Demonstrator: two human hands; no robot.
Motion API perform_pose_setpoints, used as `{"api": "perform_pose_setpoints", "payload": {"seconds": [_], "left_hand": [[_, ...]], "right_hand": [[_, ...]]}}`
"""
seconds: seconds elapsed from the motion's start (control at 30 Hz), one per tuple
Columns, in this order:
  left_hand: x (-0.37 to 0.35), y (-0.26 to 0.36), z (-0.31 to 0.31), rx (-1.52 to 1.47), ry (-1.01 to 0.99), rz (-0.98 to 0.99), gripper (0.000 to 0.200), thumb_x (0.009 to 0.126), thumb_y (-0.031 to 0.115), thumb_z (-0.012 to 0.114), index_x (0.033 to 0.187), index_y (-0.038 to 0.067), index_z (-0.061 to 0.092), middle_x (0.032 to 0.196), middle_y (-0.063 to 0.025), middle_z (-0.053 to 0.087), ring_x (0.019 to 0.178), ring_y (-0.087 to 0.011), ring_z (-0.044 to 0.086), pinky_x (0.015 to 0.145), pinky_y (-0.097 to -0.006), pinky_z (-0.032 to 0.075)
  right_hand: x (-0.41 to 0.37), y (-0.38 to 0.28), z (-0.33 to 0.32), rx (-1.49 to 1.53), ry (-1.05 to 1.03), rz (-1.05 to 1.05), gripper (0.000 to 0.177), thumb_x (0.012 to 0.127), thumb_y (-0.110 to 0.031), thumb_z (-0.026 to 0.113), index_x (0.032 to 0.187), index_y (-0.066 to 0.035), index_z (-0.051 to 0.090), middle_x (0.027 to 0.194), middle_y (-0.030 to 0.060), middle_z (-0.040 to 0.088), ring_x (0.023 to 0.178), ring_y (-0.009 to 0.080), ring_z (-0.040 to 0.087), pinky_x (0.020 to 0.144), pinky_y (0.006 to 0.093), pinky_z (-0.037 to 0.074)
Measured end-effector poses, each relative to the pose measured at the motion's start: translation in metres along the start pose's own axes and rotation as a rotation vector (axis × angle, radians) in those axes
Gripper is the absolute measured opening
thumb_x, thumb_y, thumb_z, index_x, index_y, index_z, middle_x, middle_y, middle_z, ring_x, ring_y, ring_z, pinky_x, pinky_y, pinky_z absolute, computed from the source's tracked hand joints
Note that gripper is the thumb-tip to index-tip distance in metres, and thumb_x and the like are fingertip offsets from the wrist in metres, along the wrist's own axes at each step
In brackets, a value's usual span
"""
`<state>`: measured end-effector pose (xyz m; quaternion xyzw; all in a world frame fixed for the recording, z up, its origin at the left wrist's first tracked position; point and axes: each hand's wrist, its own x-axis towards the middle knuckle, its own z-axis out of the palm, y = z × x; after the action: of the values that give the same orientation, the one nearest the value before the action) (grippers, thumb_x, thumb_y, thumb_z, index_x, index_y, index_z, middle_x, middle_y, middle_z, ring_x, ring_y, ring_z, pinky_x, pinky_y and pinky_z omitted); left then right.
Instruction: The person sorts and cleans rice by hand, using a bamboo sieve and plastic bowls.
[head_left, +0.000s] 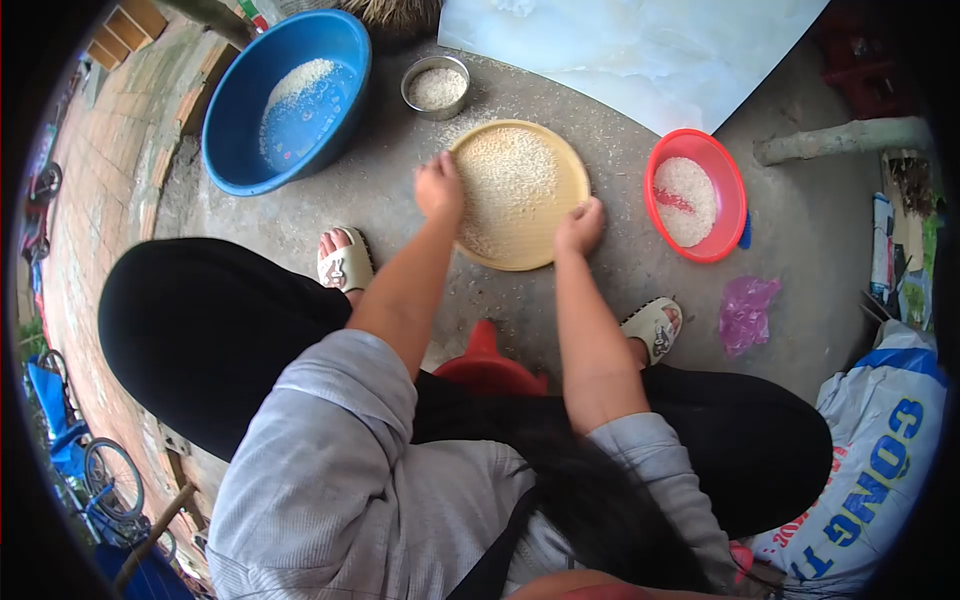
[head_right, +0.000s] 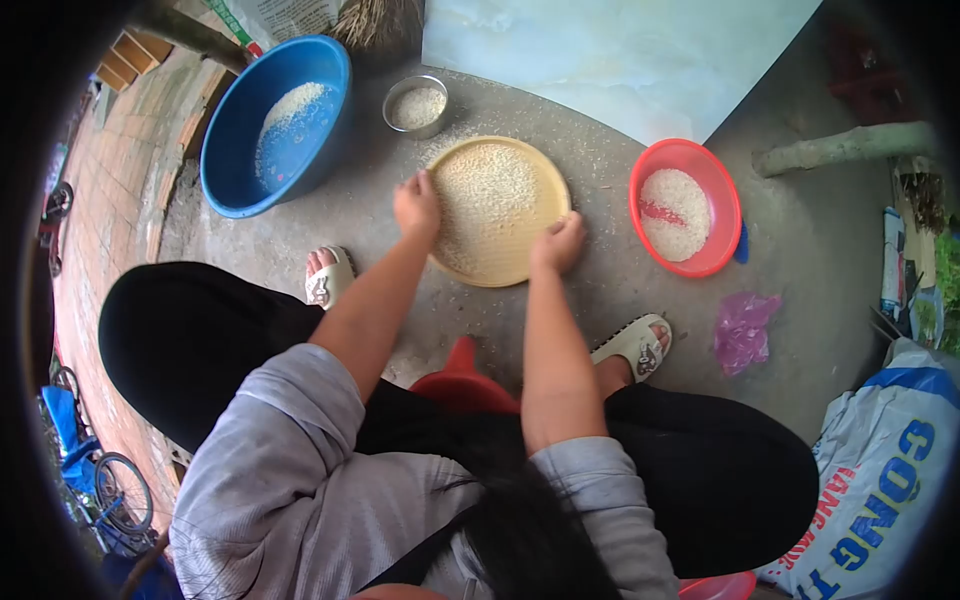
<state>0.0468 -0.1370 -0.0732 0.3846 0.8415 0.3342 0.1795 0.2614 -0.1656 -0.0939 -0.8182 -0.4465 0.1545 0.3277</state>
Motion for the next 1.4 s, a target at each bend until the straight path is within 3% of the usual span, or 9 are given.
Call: {"api": "perform_pose_setpoints", "payload": {"seconds": [0.17,0.4,0.7,0.8,0.87,0.97,1.17,1.3,1.4], "left_hand": [[-0.025,0.034,0.037,-0.075,-0.06,0.091,0.034,0.088,0.035,0.045,0.096,0.009,0.065,0.099,-0.0204,0.057,0.091,-0.0359,0.054,0.082,-0.0424,0.043],[0.02,-0.01,-0.003,0.028,-0.044,0.079,0.032,0.088,0.034,0.045,0.099,0.01,0.064,0.097,-0.0185,0.055,0.088,-0.0351,0.055,0.079,-0.0408,0.045],[0.001,0.002,0.012,0.09,-0.136,0.033,0.029,0.085,0.029,0.05,0.11,0.018,0.059,0.103,-0.0146,0.054,0.096,-0.0311,0.052,0.082,-0.0401,0.044],[-0.006,0.012,0.009,0.269,0.019,0.327,0.033,0.082,0.025,0.054,0.114,0.018,0.056,0.107,-0.0106,0.052,0.1,-0.0283,0.049,0.086,-0.0395,0.041],[-0.01,0.017,0.017,0.163,-0.22,0.676,0.041,0.077,0.022,0.06,0.117,0.016,0.054,0.113,-0.0089,0.051,0.105,-0.0271,0.046,0.09,-0.0392,0.038],[-0.024,0.027,0.031,0.121,-0.54,0.73,0.044,0.077,0.023,0.059,0.12,0.015,0.051,0.124,-0.0043,0.047,0.113,-0.0238,0.043,0.097,-0.0382,0.034],[-0.047,0.043,0.054,0.329,-0.643,0.975,0.052,0.078,0.025,0.058,0.127,0.016,0.045,0.136,-0.0005,0.038,0.126,-0.0223,0.032,0.102,-0.0329,0.031],[-0.055,0.032,0.035,0.248,-0.706,0.953,0.034,0.079,0.019,0.055,0.113,0.013,0.057,0.12,0.0006,0.052,0.112,-0.0183,0.046,0.089,-0.031,0.044],[-0.05,0.002,0.038,0.111,-0.572,0.915,0.019,0.077,0.014,0.056,0.092,0.009,0.065,0.097,-0.0023,0.06,0.092,-0.0212,0.056,0.079,-0.0325,0.048]], "right_hand": [[0.005,0.0,-0.048,-0.091,0.157,0.324,0.018,0.085,-0.012,0.043,0.101,-0.006,0.05,0.1,0.0185,0.052,0.09,0.0363,0.054,0.077,0.0456,0.044],[-0.023,-0.02,0.01,0.038,0.047,0.038,0.02,0.085,-0.012,0.043,0.103,-0.005,0.049,0.103,0.0193,0.051,0.096,0.0368,0.051,0.081,0.0436,0.042],[-0.006,-0.023,-0.003,-0.091,0.032,0.325,0.029,0.086,-0.014,0.044,0.112,-0.007,0.052,0.109,0.0197,0.049,0.1,0.0343,0.051,0.086,0.0405,0.042],[-0.008,-0.026,0.001,-0.085,0.021,0.34,0.03,0.085,-0.014,0.044,0.113,-0.007,0.053,0.11,0.0192,0.049,0.101,0.0338,0.051,0.087,0.0404,0.042],[-0.01,-0.029,-0.001,-0.086,0.021,0.356,0.03,0.084,-0.014,0.045,0.112,-0.007,0.054,0.11,0.0193,0.049,0.101,0.0338,0.051,0.087,0.0406,0.042],[-0.009,-0.03,0.0,-0.023,0.024,0.42,0.03,0.083,-0.014,0.046,0.111,-0.007,0.055,0.11,0.0195,0.049,0.101,0.0341,0.051,0.088,0.0406,0.041],[-0.009,-0.028,-0.004,-0.012,0.005,0.373,0.031,0.082,-0.012,0.046,0.11,-0.004,0.055,0.108,0.0201,0.05,0.101,0.0342,0.051,0.086,0.041,0.043],[-0.005,-0.021,0.0,-0.009,-0.012,0.382,0.031,0.08,-0.011,0.047,0.11,-0.003,0.054,0.107,0.0199,0.051,0.101,0.0347,0.05,0.087,0.0409,0.041],[-0.01,-0.036,-0.005,-0.072,0.089,0.416,0.03,0.08,-0.011,0.048,0.107,-0.002,0.055,0.104,0.0196,0.053,0.099,0.0348,0.051,0.085,0.0409,0.042]]}}
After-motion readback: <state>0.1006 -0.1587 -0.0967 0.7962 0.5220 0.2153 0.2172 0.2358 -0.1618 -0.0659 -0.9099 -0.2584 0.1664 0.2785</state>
